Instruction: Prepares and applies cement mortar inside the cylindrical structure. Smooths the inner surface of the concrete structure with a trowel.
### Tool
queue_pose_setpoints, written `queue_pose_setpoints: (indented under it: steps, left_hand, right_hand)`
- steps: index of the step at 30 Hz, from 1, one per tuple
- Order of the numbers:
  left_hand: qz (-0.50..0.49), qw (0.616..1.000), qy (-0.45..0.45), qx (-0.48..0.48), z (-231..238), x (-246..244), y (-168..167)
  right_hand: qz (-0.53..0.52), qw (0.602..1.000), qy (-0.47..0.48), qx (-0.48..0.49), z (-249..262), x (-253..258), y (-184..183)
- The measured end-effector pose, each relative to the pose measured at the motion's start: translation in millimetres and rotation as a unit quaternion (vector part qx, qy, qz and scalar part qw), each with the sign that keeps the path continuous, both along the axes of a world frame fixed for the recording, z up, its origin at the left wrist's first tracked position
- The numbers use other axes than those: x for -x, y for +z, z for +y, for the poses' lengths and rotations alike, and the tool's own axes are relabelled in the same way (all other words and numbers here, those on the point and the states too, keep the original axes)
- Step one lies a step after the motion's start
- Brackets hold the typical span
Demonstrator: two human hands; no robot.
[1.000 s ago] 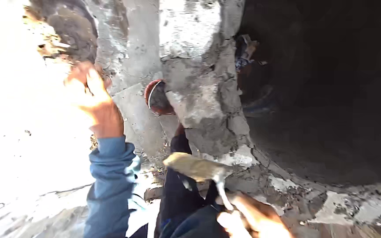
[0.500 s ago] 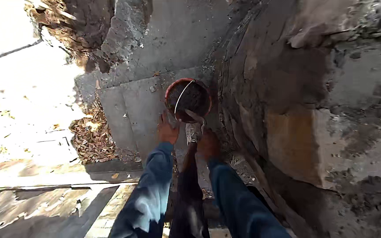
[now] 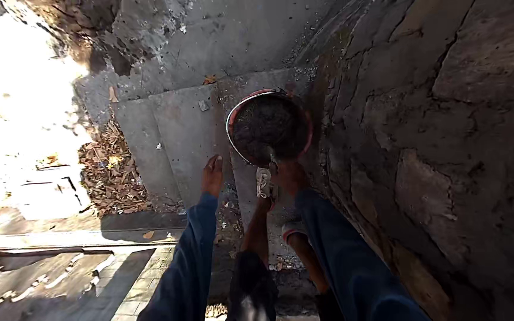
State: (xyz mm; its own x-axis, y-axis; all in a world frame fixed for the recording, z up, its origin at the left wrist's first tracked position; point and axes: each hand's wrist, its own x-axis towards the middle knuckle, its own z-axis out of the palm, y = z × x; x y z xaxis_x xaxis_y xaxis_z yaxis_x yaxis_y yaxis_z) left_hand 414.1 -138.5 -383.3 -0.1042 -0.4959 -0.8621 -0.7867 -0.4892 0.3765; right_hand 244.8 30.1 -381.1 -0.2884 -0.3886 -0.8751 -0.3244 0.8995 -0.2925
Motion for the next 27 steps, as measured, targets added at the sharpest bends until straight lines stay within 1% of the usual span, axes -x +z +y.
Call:
queue_pose_setpoints:
  steps: [3,6,8,10,11,13,14,16,18,19,21,22,23,24,25,27]
  left_hand:
    - [-0.006,0.996,0.084,-0.043,10.5,-17.9,15.9]
    - [0.003,0.992,0.118,-0.053,10.6,-24.7,27.7]
    - [0.009,0.990,0.129,-0.061,9.9,-27.4,38.4]
    - [0.024,0.987,0.138,-0.084,8.5,-21.7,56.0]
    - [0.037,0.984,0.141,-0.099,7.2,-15.0,70.3]
    - [0.068,0.978,0.138,-0.138,7.7,1.4,111.5]
    - [0.084,0.975,0.135,-0.157,10.1,10.7,138.9]
    - [0.119,0.965,0.121,-0.198,17.7,31.6,204.4]
    - [0.150,0.955,0.120,-0.226,30.7,49.8,277.1]
    - [0.159,0.950,0.136,-0.233,38.5,61.1,313.1]
    - [0.195,0.933,0.162,-0.257,59.5,73.5,383.1]
    - [0.240,0.916,0.156,-0.281,67.0,79.5,409.8]
    - [0.290,0.896,0.135,-0.309,73.7,84.3,429.8]
    - [0.330,0.873,0.111,-0.341,82.9,84.7,447.7]
    - [0.349,0.861,0.100,-0.357,93.6,90.8,463.8]
    - [0.343,0.869,0.090,-0.344,118.3,117.7,487.6]
  right_hand:
    - [-0.024,0.998,-0.028,0.047,17.5,9.5,-13.0]
    - [-0.037,0.992,-0.060,0.103,34.5,14.4,-26.8]
    - [-0.036,0.987,-0.088,0.130,42.4,10.0,-16.6]
    - [-0.026,0.983,-0.132,0.124,48.7,2.6,12.6]
    - [-0.023,0.980,-0.158,0.122,49.9,-1.4,34.2]
    - [-0.033,0.973,-0.194,0.119,56.0,-12.9,91.4]
    - [-0.033,0.969,-0.209,0.127,61.4,-20.8,125.5]
    - [-0.010,0.959,-0.230,0.168,74.4,-34.1,201.8]
    - [0.050,0.949,-0.223,0.217,94.0,-45.8,278.5]
    - [0.093,0.943,-0.212,0.239,104.2,-48.3,314.6]
    - [0.217,0.919,-0.179,0.275,128.2,-54.9,384.3]
    - [0.294,0.898,-0.153,0.291,137.8,-51.4,410.5]
    - [0.349,0.877,-0.127,0.304,148.3,-45.9,432.3]
    - [0.380,0.864,-0.106,0.314,162.2,-44.1,454.0]
    - [0.403,0.853,-0.091,0.320,175.2,-40.2,471.1]
    - [0.446,0.832,-0.078,0.320,198.2,-26.8,495.2]
